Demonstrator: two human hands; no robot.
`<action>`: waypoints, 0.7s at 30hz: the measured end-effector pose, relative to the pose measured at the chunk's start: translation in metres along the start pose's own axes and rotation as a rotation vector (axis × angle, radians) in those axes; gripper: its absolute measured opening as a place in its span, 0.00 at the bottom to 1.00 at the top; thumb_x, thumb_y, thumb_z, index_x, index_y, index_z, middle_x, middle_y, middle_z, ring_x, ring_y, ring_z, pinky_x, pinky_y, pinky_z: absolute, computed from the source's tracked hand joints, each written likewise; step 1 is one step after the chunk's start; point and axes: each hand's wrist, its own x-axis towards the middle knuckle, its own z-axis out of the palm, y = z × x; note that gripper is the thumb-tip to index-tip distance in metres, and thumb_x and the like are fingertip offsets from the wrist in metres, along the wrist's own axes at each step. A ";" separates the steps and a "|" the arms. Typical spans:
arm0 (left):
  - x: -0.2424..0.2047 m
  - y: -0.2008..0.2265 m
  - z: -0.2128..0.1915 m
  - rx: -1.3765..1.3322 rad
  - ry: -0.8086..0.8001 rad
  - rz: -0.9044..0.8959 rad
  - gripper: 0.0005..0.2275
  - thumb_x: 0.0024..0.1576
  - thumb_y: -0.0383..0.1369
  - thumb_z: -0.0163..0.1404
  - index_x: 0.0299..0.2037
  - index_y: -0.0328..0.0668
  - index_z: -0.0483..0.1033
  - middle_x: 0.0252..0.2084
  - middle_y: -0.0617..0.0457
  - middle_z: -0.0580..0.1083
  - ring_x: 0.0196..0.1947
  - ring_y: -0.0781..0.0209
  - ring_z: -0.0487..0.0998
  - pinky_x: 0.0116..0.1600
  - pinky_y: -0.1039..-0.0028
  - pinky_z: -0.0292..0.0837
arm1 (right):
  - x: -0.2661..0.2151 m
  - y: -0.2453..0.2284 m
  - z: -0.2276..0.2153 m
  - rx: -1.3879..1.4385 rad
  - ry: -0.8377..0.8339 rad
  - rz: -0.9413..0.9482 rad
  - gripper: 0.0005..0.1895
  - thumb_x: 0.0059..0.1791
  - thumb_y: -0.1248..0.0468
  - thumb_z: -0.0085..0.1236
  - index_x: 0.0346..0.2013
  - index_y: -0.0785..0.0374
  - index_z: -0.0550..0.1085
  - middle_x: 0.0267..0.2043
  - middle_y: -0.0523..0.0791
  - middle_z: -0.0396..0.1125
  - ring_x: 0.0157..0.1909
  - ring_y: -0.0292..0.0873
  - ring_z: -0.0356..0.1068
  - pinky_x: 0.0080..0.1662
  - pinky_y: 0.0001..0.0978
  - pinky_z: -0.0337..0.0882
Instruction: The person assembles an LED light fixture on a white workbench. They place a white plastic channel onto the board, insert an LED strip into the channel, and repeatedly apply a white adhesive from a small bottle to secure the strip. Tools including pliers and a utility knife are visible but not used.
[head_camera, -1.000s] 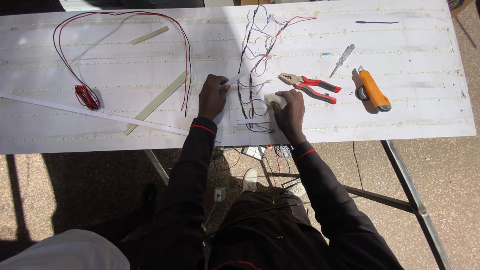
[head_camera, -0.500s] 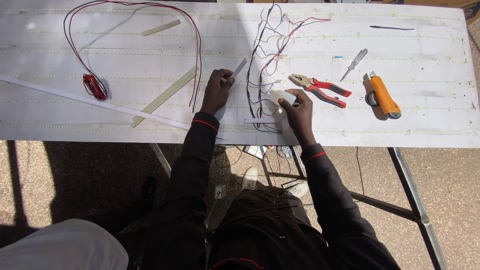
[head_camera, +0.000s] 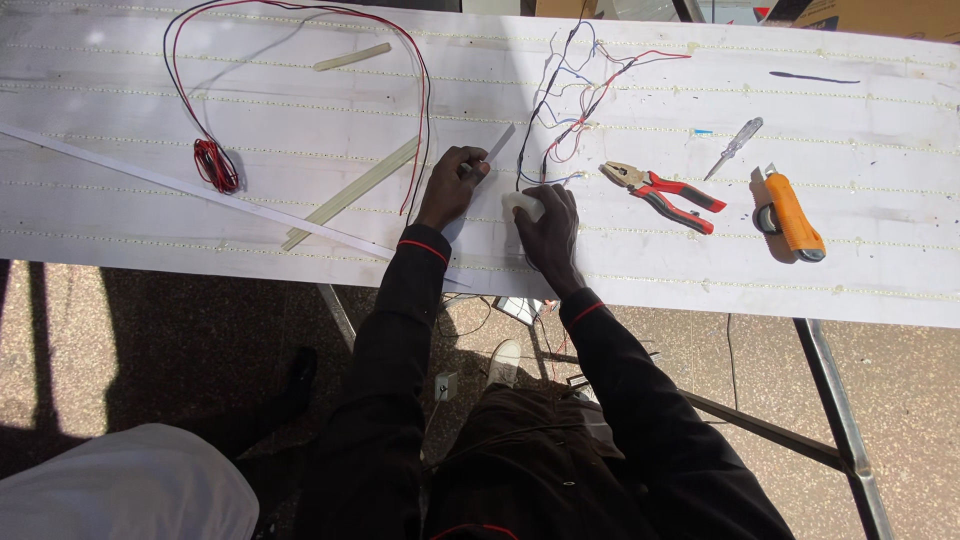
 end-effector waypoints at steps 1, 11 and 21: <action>0.000 0.000 -0.001 -0.003 -0.006 -0.003 0.11 0.70 0.40 0.61 0.58 0.51 0.85 0.46 0.49 0.78 0.40 0.55 0.79 0.50 0.60 0.78 | 0.003 -0.004 0.005 -0.004 0.000 0.006 0.16 0.49 0.60 0.73 0.49 0.60 0.82 0.41 0.52 0.72 0.47 0.61 0.75 0.48 0.56 0.74; -0.001 0.000 -0.003 0.008 -0.033 -0.006 0.11 0.71 0.40 0.61 0.58 0.48 0.85 0.47 0.49 0.78 0.41 0.56 0.78 0.51 0.61 0.77 | 0.005 -0.014 0.013 -0.007 -0.021 -0.073 0.14 0.49 0.63 0.70 0.49 0.60 0.80 0.41 0.52 0.71 0.47 0.63 0.73 0.48 0.56 0.73; 0.001 0.014 0.001 0.037 -0.046 -0.010 0.12 0.70 0.42 0.61 0.59 0.50 0.85 0.48 0.50 0.79 0.43 0.54 0.79 0.53 0.59 0.77 | -0.004 -0.021 0.017 -0.051 -0.009 -0.140 0.13 0.50 0.65 0.70 0.49 0.59 0.79 0.41 0.50 0.69 0.47 0.60 0.72 0.49 0.53 0.73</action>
